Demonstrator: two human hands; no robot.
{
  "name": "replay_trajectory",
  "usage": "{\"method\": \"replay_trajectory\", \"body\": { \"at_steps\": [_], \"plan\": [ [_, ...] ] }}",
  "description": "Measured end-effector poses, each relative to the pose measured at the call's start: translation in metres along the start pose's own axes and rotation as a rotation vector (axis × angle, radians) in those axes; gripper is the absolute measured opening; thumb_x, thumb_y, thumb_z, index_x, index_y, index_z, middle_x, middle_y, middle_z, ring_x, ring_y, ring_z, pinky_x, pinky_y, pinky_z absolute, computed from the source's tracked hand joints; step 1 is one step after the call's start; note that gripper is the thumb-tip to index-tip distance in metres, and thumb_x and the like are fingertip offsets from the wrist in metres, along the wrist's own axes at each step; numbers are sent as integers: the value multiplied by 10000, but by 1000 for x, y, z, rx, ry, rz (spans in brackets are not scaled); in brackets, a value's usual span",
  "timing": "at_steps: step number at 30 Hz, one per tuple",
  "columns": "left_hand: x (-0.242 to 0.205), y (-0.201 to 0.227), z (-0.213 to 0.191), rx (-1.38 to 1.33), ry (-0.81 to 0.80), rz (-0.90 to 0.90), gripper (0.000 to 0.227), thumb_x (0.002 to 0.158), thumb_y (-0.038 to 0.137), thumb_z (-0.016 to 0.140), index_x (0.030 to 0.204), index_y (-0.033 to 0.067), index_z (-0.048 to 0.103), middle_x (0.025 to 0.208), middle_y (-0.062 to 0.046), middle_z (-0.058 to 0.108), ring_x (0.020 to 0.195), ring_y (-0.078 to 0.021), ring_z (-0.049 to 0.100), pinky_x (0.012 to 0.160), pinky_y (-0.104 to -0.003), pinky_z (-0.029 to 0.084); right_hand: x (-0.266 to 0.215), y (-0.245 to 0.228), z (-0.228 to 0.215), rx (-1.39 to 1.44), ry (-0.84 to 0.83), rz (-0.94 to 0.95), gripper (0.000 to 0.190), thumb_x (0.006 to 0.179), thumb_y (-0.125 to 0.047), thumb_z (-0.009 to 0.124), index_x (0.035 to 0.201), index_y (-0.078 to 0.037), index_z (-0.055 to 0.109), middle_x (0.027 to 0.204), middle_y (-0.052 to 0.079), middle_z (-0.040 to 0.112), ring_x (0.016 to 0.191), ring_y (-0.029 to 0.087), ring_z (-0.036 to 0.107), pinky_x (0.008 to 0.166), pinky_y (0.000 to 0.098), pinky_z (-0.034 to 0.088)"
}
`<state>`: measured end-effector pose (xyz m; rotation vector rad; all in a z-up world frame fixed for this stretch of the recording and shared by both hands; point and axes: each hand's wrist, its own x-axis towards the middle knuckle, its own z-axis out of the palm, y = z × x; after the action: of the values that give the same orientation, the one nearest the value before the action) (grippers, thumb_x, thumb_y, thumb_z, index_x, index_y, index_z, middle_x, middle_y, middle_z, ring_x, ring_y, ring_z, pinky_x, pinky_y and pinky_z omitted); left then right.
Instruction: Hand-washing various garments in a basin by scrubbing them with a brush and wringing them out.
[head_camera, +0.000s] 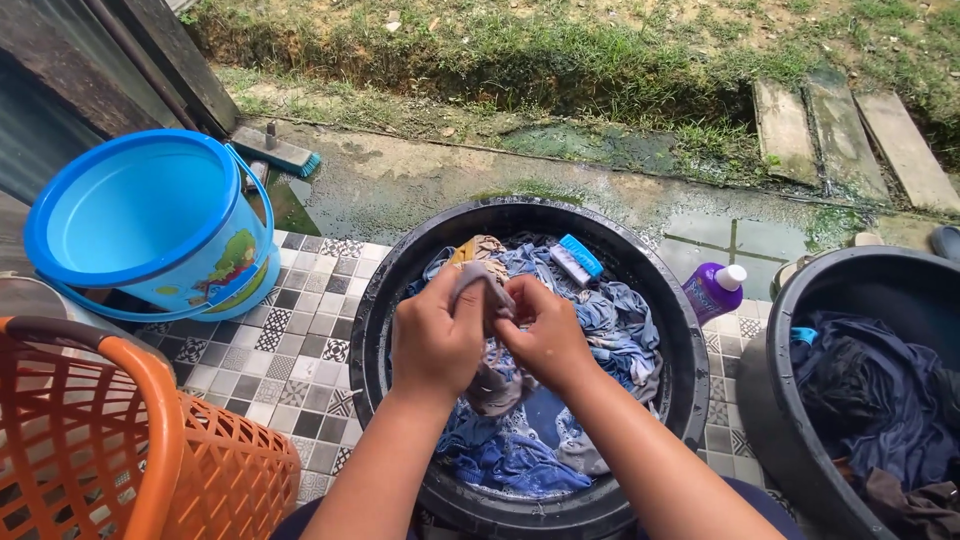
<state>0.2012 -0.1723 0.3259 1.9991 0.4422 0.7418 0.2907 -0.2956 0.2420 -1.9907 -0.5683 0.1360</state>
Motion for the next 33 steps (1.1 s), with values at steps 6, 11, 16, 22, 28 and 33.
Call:
{"method": "replay_trajectory", "body": {
  "at_steps": [6, 11, 16, 22, 28, 33],
  "plan": [
    [15, -28, -6, -206, 364, -71, 314, 1046, 195, 481, 774, 72, 580, 601, -120, 583, 611, -221, 549, 649, -356, 493, 3, -14, -32, -363, -79, 162, 266, 840, -186, 702, 1100, -243, 697, 887, 76, 777, 943, 371, 732, 857, 518, 562],
    [24, -28, -31, -336, 621, -114, 206, 1064, 203, 463, 912, 115, 570, 797, -27, 563, 773, -150, 519, 753, -284, 500, 14, 62, -40, -732, -3, 228, 492, 813, -181, 646, 1298, -222, 575, 1092, 72, 657, 1023, 354, 693, 861, 546, 543],
    [47, -94, -59, -234, 751, -205, 189, 1046, 233, 498, 1085, 92, 618, 999, -97, 665, 912, -171, 634, 803, -325, 585, 22, 28, -74, -210, -361, 832, 549, 866, -68, 619, 1391, 87, 580, 1214, 314, 705, 1069, 394, 747, 816, 531, 622],
    [49, -103, -53, -99, 435, -303, 294, 891, 18, 411, 1164, 105, 476, 1011, -227, 705, 790, -371, 731, 579, -382, 686, 47, 50, -97, 96, 182, 676, 292, 939, -22, 528, 1121, -58, 754, 1002, 277, 698, 859, 398, 749, 630, 494, 628],
    [50, -80, -45, 48, 255, -167, 340, 912, -7, 412, 1066, 108, 693, 1021, -255, 709, 961, -455, 710, 714, -507, 662, 41, 55, -107, 60, 355, 147, 422, 873, 133, 510, 1134, -96, 750, 1019, 227, 711, 972, 297, 713, 837, 415, 601],
    [46, -195, -18, 608, -519, -336, 278, 860, 125, 581, 958, 221, 823, 939, -118, 783, 1030, -368, 735, 912, -478, 598, -1, 59, -70, -635, -312, 385, 336, 818, -188, 724, 1143, -259, 775, 985, 123, 803, 1040, 338, 750, 932, 495, 599]
  ]
}}
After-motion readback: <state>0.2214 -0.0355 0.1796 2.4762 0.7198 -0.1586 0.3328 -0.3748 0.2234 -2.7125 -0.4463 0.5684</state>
